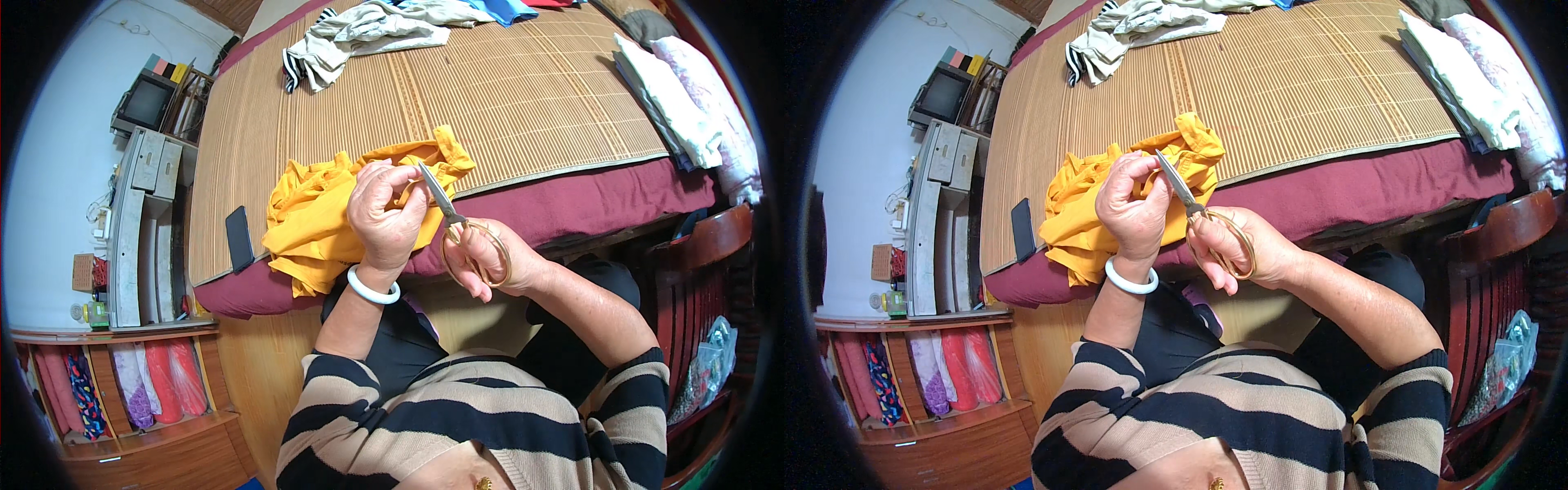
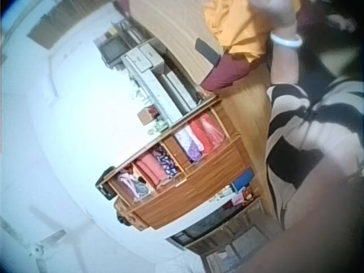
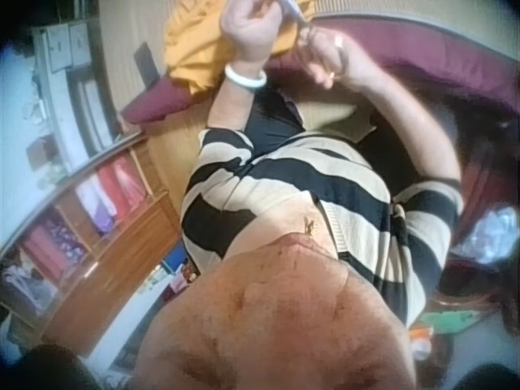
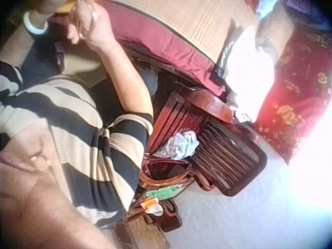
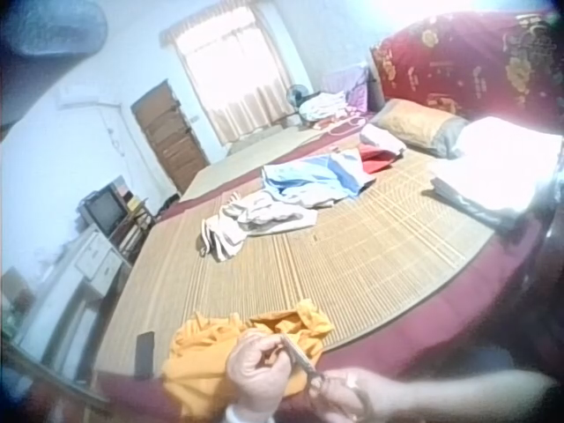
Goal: Cutting a yellow t-shirt with scissors while sitting near a bed.
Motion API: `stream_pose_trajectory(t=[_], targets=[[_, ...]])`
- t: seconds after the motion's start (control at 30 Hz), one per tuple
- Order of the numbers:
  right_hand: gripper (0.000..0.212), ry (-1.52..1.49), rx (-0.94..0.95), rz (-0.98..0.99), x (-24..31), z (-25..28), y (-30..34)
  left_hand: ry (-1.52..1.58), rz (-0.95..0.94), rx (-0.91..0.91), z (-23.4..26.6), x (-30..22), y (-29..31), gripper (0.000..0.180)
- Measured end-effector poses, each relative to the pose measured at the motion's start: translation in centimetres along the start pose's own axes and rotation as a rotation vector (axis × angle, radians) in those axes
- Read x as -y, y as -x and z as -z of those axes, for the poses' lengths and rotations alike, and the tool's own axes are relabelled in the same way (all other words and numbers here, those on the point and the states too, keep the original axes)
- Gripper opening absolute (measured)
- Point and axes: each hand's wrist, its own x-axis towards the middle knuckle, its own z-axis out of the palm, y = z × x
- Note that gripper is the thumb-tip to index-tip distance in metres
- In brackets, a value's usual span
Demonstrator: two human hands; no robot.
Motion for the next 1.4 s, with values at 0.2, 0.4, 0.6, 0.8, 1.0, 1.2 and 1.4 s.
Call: stream_pose_trajectory(t=[0.2, 0.4, 0.6, 0.8, 1.0, 1.2, 1.4], targets=[[0.05, 0.033, 0.006, 0.057, 0.3, 0.2, 0.0, 0.018, 0.083, 0.076, 0.6, 0.2, 0.4, 0.018], [0.073, 0.047, -0.123, 0.231, 2.0, 1.4, 0.1, 0.443, 0.538, 0.0, 0.2, 0.1, 0.2, 0.012], [0.066, -0.189, -0.294, 0.405, 4.1, 3.8, 0.0, 0.706, 0.734, -0.025, -0.2, 0.4, -0.1, 0.011], [0.043, 0.148, -0.558, 0.31, 4.3, 4.8, -1.3, 0.544, 0.732, 0.035, 0.3, 1.1, 0.5, 0.011], [0.03, 0.564, -0.645, 0.226, 2.2, 4.3, -0.8, 0.394, 0.487, 0.302, -2.1, -0.4, 1.5, 0.011], [0.027, 0.453, -0.761, 0.199, 3.1, 4.1, -2.2, 0.129, 0.119, 0.28, -0.2, -0.4, 0.7, 0.007], [0.022, 0.301, -0.906, 0.264, 4.3, 10.3, -1.1, 0.073, 0.102, 0.29, 0.5, -0.6, -0.1, 0.009]])
